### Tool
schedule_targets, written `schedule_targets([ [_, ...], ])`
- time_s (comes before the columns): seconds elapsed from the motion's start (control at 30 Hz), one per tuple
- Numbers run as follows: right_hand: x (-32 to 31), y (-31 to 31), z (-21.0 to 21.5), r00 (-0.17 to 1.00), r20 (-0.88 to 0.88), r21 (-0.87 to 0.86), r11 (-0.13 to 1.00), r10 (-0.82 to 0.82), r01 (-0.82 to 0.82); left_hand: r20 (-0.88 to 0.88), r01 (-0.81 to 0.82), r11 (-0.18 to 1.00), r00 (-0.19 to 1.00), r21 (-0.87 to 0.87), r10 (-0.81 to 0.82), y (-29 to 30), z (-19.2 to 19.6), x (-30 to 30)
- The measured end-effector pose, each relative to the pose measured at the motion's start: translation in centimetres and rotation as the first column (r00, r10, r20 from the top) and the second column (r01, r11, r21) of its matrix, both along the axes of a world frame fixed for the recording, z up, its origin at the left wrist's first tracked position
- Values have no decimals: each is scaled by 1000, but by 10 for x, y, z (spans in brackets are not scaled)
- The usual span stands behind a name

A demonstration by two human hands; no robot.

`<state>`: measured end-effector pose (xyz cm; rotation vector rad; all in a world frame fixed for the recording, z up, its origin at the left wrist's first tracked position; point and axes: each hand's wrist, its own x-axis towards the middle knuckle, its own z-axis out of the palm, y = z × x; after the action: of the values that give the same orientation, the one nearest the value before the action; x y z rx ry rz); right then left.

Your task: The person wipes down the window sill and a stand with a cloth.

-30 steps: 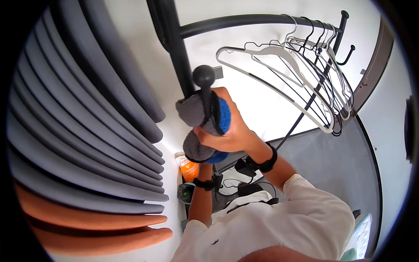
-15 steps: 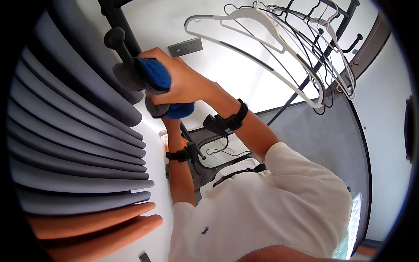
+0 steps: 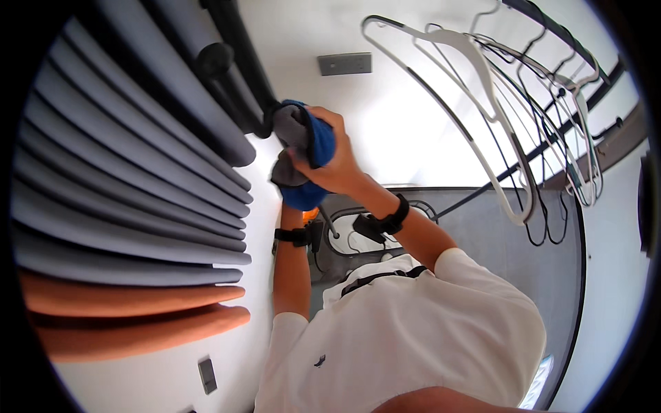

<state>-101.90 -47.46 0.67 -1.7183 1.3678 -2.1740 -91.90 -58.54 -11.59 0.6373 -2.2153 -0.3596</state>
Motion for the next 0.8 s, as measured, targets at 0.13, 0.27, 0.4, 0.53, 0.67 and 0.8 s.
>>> schedule_targets([
  [0.13,-1,6,-8,989,132,80,994,65,-76,43,17,1000,999,16,-17,15,20,9],
  [0.27,20,-1,36,1000,13,-140,990,22,-20,38,-10,998,999,64,8,8,22,23],
  [0.4,29,-14,50,972,41,-61,971,233,-230,30,-26,996,999,89,23,2,24,22],
  [0.53,23,-20,26,994,-75,-126,989,-83,73,23,-71,990,997,120,69,4,25,21],
  [0.67,42,-25,32,987,124,-174,977,-106,126,-32,-96,975,994,201,104,28,22,23],
  [0.8,59,-27,31,988,49,-213,965,-145,152,-57,-181,879,972,441,229,52,33,55],
])
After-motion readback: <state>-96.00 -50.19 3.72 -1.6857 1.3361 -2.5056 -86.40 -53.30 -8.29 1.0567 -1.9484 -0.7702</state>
